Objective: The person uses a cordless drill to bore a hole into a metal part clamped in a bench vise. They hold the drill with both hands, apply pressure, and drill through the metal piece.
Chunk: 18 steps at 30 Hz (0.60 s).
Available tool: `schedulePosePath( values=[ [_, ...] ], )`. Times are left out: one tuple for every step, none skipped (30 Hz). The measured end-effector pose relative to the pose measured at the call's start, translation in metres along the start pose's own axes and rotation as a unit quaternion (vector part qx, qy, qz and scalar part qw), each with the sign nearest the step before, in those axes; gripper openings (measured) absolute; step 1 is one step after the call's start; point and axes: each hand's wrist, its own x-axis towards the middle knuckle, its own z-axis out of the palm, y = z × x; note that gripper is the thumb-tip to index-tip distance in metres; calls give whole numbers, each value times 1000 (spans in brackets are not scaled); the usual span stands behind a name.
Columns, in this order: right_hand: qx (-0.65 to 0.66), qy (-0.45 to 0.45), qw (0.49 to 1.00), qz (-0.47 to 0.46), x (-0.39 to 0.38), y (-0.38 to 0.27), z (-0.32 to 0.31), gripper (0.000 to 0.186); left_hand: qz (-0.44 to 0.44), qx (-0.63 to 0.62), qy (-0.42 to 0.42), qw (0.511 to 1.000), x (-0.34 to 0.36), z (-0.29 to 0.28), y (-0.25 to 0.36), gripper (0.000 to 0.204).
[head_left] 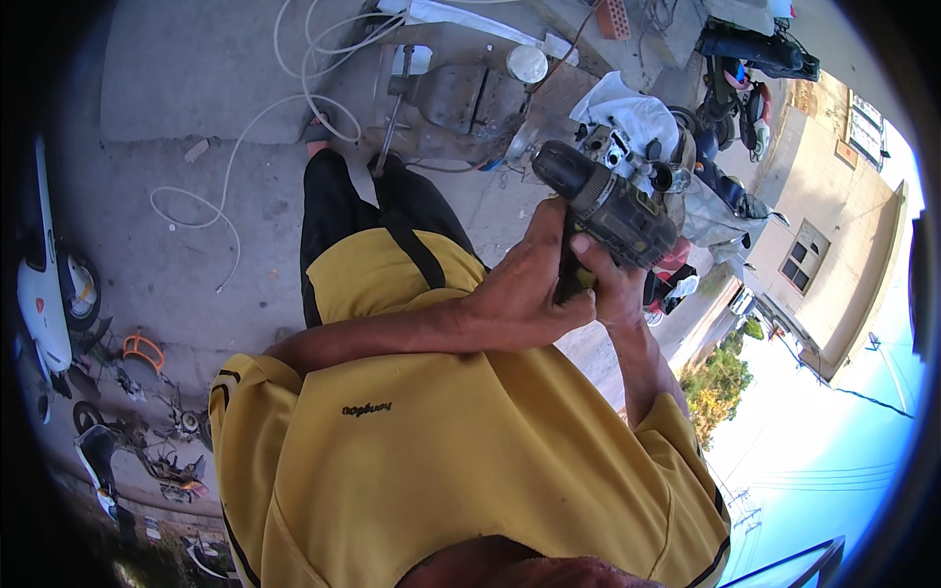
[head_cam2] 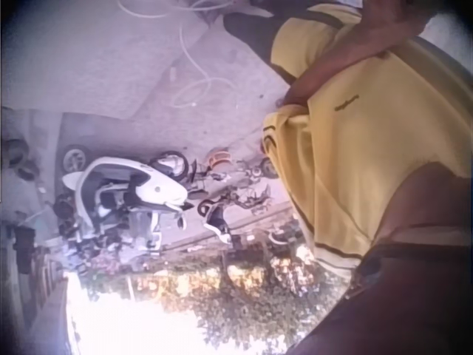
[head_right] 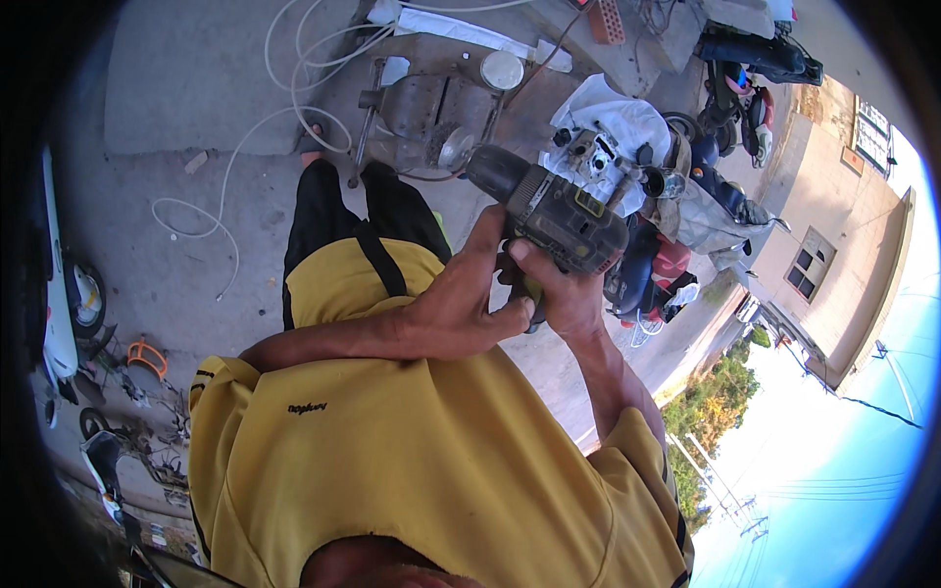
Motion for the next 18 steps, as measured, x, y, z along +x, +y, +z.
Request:
schedulePosePath(
  values=[
    [-3, 1, 1000, -5, 0, 1, 1, 29, 1, -4, 3, 1000, -1, -1, 2, 70],
    [-15, 4, 1000, -4, 1, 1, 2, 29, 3, -9, 7, 1000, -1, -1, 3, 70],
    [-27, 7, 1000, 0, 0, 1, 1, 29, -10, -8, -4, 1000, -1, -1, 1, 71],
    [-46, 8, 999, 7, 1, 1, 2, 29, -23, -2, -12, 1000, 1, -3, -1, 72],
    [-64, 10, 998, 13, 2, 1, 1, 29, -35, 3, -20, 999, 3, -5, -4, 73],
    [-75, -14, 997, 29, 0, 2, -3, 29, -22, -4, -25, 999, 3, -2, -8, 75],
    [-86, -42, 995, 42, 1, 1, -10, 30, -6, -8, -26, 1000, 3, 1, -13, 76],
    [-99, -68, 991, 58, 2, 1, -15, 30, 8, -17, -28, 999, 3, 4, -22, 77],
    [-78, -106, 985, 111, 5, -9, -17, 33, 65, -6, -2, 998, 7, 6, -34, 79],
    [-83, -110, 984, 116, 7, -9, -21, 33, 22, -92, -9, 996, 8, 5, -30, 83],
    [-88, -113, 982, 120, 9, -8, -23, 33, -20, -178, -16, 984, 9, 3, -21, 86],
    [-93, -116, 981, 125, 13, -8, -23, 34, -61, -263, -24, 963, 10, 1, -17, 90],
    [-115, -140, 980, 85, 16, -16, -16, 33, -43, -283, -10, 958, 13, 1, -23, 98],
    [-158, -144, 975, 54, 20, -11, -16, 33, -37, -321, 2, 946, 16, 1, -28, 96],
    [-202, -149, 968, 23, 24, -3, -19, 33, -30, -358, 15, 933, 21, 1, -32, 95],
    [-244, -150, 958, -6, 26, 1, -20, 33, -25, -396, 25, 917, 24, 1, -34, 93],
    [-266, -162, 950, 34, 27, -1, -18, 30, -34, -396, 34, 917, 25, 3, -36, 93],
    [-273, -153, 949, 43, 26, -2, -16, 29, -42, -396, 43, 916, 27, 4, -37, 93]
  ],
)
